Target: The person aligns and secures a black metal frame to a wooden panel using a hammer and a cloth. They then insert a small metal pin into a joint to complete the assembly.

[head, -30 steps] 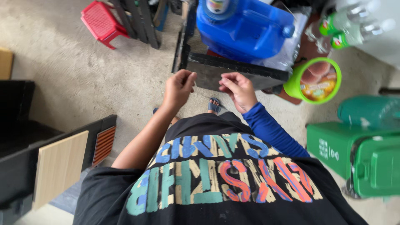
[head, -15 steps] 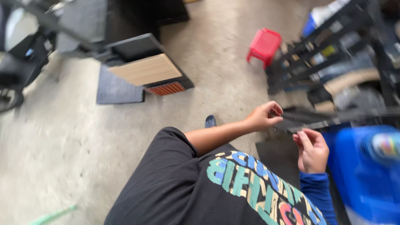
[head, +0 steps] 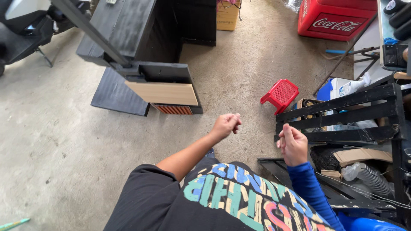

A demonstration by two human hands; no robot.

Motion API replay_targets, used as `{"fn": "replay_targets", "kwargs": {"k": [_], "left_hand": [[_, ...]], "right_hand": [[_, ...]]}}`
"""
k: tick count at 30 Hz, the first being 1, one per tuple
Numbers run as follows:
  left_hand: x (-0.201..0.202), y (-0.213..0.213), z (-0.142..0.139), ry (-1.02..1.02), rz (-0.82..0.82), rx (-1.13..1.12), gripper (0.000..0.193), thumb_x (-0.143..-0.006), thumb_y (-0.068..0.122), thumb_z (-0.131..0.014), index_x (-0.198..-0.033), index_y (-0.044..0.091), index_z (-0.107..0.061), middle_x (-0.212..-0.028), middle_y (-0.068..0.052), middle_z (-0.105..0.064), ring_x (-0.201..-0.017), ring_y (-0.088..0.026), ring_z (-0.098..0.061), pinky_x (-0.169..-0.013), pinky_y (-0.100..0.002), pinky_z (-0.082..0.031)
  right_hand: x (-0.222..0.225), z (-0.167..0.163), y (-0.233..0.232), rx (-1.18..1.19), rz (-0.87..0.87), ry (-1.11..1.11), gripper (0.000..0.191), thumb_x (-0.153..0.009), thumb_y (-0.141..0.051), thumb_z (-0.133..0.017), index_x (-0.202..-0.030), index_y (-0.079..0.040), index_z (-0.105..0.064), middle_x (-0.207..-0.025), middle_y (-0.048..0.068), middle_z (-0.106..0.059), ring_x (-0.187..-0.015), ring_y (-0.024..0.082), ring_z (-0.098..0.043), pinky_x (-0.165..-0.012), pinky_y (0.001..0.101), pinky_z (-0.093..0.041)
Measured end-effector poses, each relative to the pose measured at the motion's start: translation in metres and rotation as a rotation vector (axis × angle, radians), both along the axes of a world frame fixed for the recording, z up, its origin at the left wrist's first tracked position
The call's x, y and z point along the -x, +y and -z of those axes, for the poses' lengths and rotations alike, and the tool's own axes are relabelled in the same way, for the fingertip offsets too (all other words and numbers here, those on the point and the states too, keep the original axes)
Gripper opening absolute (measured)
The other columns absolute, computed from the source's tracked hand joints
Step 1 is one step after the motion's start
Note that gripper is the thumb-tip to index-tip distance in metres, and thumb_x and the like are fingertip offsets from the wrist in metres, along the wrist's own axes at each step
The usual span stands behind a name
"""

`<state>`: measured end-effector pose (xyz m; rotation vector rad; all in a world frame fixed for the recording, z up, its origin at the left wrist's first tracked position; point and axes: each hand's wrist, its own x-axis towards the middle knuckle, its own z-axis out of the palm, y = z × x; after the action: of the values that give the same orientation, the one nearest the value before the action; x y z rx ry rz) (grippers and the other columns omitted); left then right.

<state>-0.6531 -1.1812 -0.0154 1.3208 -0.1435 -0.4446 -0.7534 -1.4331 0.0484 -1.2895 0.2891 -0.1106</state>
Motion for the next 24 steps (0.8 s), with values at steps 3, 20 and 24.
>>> {"fn": "replay_targets", "kwargs": {"k": [3,20,24], "left_hand": [[-0.05,0.035,-0.011,0.031,-0.043,-0.032,0.048,-0.108,0.035,-0.054,-0.077,0.0,-0.066,-0.064,-0.004,-0.062,-0.053,-0.012,-0.06,-0.051,-0.028,-0.052],[-0.361,0.01,0.026,-0.017,-0.152,-0.079,0.018,-0.1,0.018,-0.066,-0.1,0.001,-0.067,-0.084,-0.005,-0.069,-0.074,-0.012,-0.065,-0.071,-0.029,-0.056],[-0.467,-0.03,0.01,-0.041,-0.178,-0.124,0.018,-0.1,0.018,-0.064,-0.101,0.001,-0.068,-0.085,-0.005,-0.07,-0.076,-0.012,-0.067,-0.072,-0.029,-0.058]], "right_hand": [[-0.05,0.005,0.015,-0.071,-0.056,-0.05,0.056,-0.114,-0.042,-0.047,-0.071,-0.007,-0.052,-0.051,-0.002,-0.04,-0.038,0.009,-0.035,-0.048,0.0285,-0.039],[-0.36,0.048,-0.098,-0.474,-0.057,-0.028,0.078,-0.113,-0.066,-0.029,-0.102,0.002,-0.065,-0.081,0.008,-0.054,-0.079,0.025,-0.053,-0.085,0.0404,-0.047],[-0.488,0.044,-0.147,-0.503,-0.089,-0.024,0.075,-0.115,-0.063,-0.028,-0.103,0.001,-0.066,-0.081,0.008,-0.054,-0.078,0.024,-0.052,-0.081,0.0393,-0.045]]}}
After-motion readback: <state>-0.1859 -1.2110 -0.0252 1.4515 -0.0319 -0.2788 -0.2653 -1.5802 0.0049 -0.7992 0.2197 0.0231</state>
